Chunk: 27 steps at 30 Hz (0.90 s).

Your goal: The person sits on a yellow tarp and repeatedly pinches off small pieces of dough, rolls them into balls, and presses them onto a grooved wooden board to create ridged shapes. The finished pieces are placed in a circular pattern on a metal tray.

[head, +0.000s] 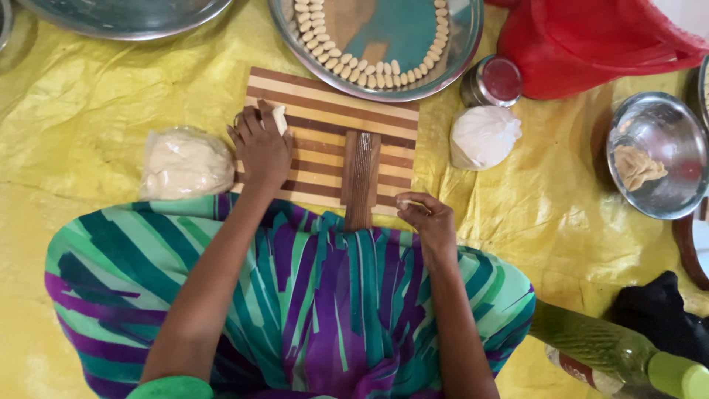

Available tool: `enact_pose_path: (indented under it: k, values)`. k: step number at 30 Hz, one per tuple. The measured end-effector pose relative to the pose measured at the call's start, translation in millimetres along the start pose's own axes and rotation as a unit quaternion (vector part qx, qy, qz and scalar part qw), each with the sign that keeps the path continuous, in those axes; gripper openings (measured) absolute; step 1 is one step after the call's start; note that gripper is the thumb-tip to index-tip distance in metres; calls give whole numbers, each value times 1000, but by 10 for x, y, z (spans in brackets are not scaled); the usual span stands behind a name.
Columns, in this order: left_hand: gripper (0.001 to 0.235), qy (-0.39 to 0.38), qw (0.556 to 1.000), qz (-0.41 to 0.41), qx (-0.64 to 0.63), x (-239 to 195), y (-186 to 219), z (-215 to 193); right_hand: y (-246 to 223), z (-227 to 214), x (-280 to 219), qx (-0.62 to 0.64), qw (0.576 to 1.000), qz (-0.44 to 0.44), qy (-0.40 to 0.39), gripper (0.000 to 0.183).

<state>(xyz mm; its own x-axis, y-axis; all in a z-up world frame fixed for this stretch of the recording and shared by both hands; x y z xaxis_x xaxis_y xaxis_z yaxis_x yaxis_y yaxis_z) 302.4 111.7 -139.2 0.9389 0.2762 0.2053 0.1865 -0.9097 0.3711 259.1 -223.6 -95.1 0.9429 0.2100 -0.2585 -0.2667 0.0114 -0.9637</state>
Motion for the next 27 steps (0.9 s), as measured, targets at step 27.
enact_pose_path:
  k: [27]
  values:
    - [17,-125,772,-86,-618,-1502,681,-126,267,937,-447,-23,993,-30,-109,21]
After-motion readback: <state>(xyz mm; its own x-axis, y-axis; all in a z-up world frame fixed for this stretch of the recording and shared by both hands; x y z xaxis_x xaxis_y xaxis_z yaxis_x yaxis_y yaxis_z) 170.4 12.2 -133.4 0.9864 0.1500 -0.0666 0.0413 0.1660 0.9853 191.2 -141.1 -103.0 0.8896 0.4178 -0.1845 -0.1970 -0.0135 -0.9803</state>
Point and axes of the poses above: each hand's wrist, its own x-axis towards the middle knuckle, its own z-axis out of the palm, y = z × x, the point moved 7 cm from there along x, towards the middle knuckle, and after that the axes turned 6 degrees about -y, right-handed, at the moved point
